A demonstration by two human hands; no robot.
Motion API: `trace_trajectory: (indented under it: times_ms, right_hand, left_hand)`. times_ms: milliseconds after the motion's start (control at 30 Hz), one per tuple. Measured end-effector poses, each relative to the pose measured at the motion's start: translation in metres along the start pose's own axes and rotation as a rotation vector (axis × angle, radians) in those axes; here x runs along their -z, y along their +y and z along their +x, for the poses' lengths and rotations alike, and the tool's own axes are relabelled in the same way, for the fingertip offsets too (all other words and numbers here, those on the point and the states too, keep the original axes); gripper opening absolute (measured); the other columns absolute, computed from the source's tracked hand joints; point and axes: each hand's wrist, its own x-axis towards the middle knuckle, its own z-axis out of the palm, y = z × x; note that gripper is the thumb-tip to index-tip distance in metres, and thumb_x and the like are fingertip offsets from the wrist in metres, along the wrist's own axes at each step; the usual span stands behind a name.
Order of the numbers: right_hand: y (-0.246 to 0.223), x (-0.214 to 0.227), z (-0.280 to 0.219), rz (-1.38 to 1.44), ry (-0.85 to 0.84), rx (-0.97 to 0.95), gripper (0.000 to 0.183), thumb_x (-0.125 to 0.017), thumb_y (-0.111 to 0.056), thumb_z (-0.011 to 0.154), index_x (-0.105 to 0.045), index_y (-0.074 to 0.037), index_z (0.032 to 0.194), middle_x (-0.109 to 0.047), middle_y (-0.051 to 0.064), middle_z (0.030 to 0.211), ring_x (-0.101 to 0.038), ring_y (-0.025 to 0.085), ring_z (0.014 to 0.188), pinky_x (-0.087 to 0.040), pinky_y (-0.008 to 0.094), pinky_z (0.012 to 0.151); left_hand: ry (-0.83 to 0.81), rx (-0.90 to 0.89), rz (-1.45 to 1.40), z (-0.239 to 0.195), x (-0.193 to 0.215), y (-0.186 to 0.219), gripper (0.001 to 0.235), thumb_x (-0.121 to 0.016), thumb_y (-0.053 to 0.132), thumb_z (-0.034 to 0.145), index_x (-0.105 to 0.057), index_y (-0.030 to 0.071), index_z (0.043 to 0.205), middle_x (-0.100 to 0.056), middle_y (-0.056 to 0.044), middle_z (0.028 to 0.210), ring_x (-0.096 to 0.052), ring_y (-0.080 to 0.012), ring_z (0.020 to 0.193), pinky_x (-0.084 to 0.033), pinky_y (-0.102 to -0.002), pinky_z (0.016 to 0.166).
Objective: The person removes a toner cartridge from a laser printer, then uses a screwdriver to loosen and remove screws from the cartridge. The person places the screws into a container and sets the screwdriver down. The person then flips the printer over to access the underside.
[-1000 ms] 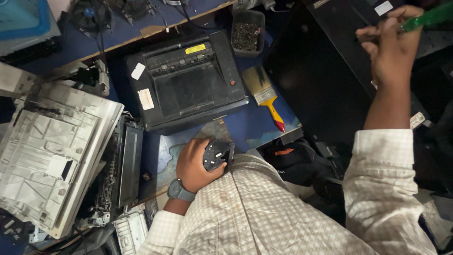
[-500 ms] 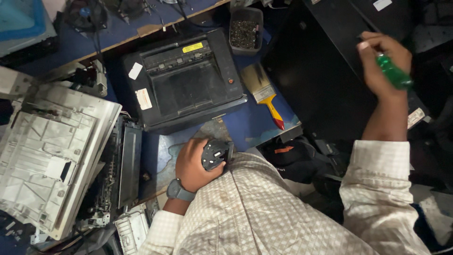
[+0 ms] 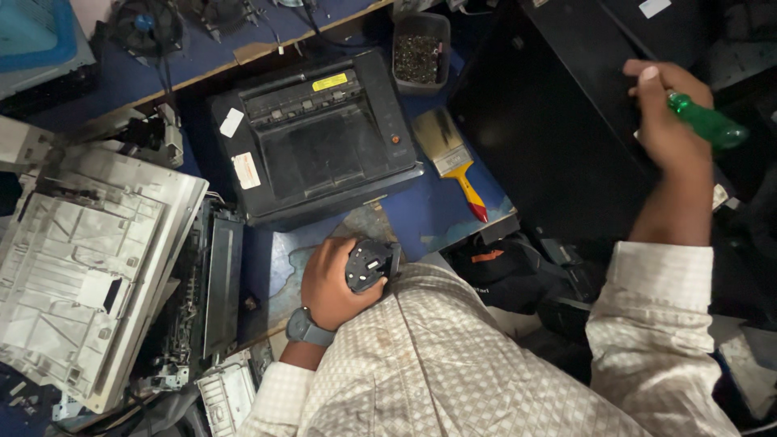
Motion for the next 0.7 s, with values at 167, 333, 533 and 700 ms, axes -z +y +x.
trace_trajectory:
  times_ms: [167, 333, 533, 700]
  right_hand:
    - [-0.003, 0.004, 0.008, 0.260, -0.091, 0.162, 0.033, -0.049, -0.029, 0.119, -0.066, -0.002, 0.111, -0.071, 0.012, 0.134, -0.064, 0.017, 0.104, -0.050, 0.032, 0.091]
    - [-0.004, 0.005, 0.011, 0.262, -0.043, -0.019, 0.024, -0.053, -0.026, 0.114, -0.063, -0.005, 0.109, -0.074, 0.010, 0.128, -0.066, 0.014, 0.098, -0.050, 0.030, 0.085]
    - [0.003, 0.010, 0.015, 0.344, -0.088, -0.010, 0.023, -0.050, -0.020, 0.114, -0.065, -0.004, 0.108, -0.071, 0.010, 0.114, -0.064, 0.014, 0.095, -0.051, 0.030, 0.085]
    - [0.023, 0.010, 0.017, 0.320, -0.072, -0.026, 0.019, -0.051, -0.017, 0.107, -0.063, -0.002, 0.106, -0.073, 0.011, 0.119, -0.065, 0.015, 0.091, -0.049, 0.033, 0.079]
  left_hand:
    - [0.015, -0.022, -0.009, 0.000, -0.001, -0.002, 0.065, -0.090, 0.028, 0.061, -0.064, 0.005, 0.117, -0.066, -0.013, 0.109, -0.065, -0.0351, 0.099, -0.052, -0.046, 0.084]
    - [0.019, -0.031, -0.009, -0.001, -0.001, -0.002, 0.065, -0.090, 0.027, 0.062, -0.064, 0.005, 0.118, -0.066, -0.013, 0.109, -0.065, -0.0356, 0.099, -0.053, -0.045, 0.084]
    - [0.021, -0.028, -0.005, -0.001, -0.001, -0.001, 0.066, -0.090, 0.028, 0.062, -0.064, 0.005, 0.118, -0.065, -0.013, 0.109, -0.064, -0.0362, 0.099, -0.052, -0.046, 0.084]
    - [0.016, -0.038, -0.012, 0.000, 0.000, -0.001, 0.065, -0.089, 0.028, 0.063, -0.064, 0.005, 0.119, -0.065, -0.014, 0.111, -0.065, -0.0365, 0.101, -0.052, -0.046, 0.086]
